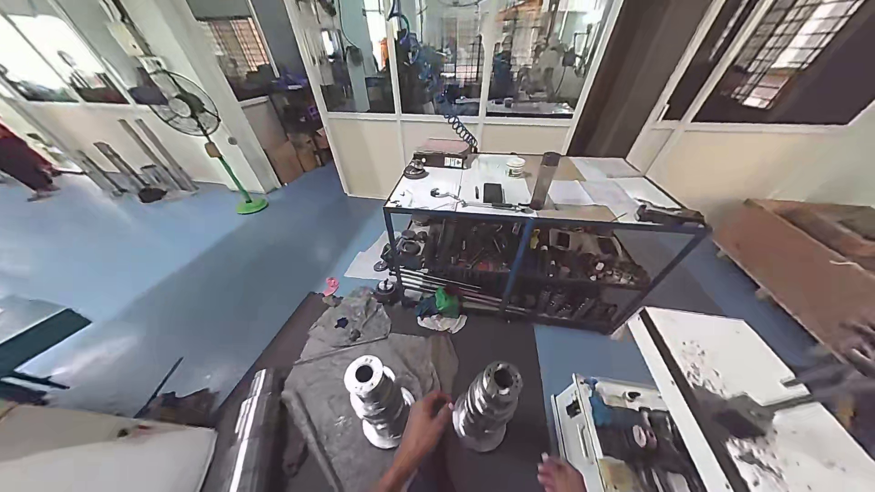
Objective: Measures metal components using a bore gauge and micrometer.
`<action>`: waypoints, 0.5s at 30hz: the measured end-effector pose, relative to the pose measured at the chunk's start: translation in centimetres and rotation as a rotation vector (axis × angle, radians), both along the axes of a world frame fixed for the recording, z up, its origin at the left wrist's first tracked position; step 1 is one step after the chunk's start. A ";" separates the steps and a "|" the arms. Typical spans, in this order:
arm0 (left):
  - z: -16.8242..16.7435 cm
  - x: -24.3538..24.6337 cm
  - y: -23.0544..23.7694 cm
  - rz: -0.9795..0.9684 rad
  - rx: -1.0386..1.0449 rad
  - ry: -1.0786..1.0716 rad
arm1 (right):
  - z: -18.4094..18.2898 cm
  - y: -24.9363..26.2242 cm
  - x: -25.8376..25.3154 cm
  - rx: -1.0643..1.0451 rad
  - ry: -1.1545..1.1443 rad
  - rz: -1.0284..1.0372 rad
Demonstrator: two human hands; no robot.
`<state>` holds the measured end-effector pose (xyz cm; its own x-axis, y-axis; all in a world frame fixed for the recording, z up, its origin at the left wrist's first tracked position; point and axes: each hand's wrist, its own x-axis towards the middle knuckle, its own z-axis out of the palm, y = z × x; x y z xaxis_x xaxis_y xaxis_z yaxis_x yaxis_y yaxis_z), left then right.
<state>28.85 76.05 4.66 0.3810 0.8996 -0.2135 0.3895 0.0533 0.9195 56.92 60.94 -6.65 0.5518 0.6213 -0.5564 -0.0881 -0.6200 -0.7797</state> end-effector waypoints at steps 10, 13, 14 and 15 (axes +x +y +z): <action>-3.1 13.3 55.2 -0.063 0.614 0.560 | 9.8 45.9 4.9 0.224 0.179 -0.163; -5.2 14.8 69.1 -0.049 0.767 0.684 | 11.6 59.4 7.1 0.146 0.232 -0.122; -5.7 15.3 72.8 -0.041 0.797 0.698 | 12.3 63.6 8.1 0.130 0.243 -0.108; -6.1 15.9 76.1 -0.031 0.819 0.697 | 12.9 67.8 9.1 0.128 0.250 -0.103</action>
<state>44.71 152.10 -1.46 0.4337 0.8593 0.2712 0.8319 -0.4974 0.2458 66.06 128.76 6.25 0.4713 0.6430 -0.6036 -0.3442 -0.4960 -0.7972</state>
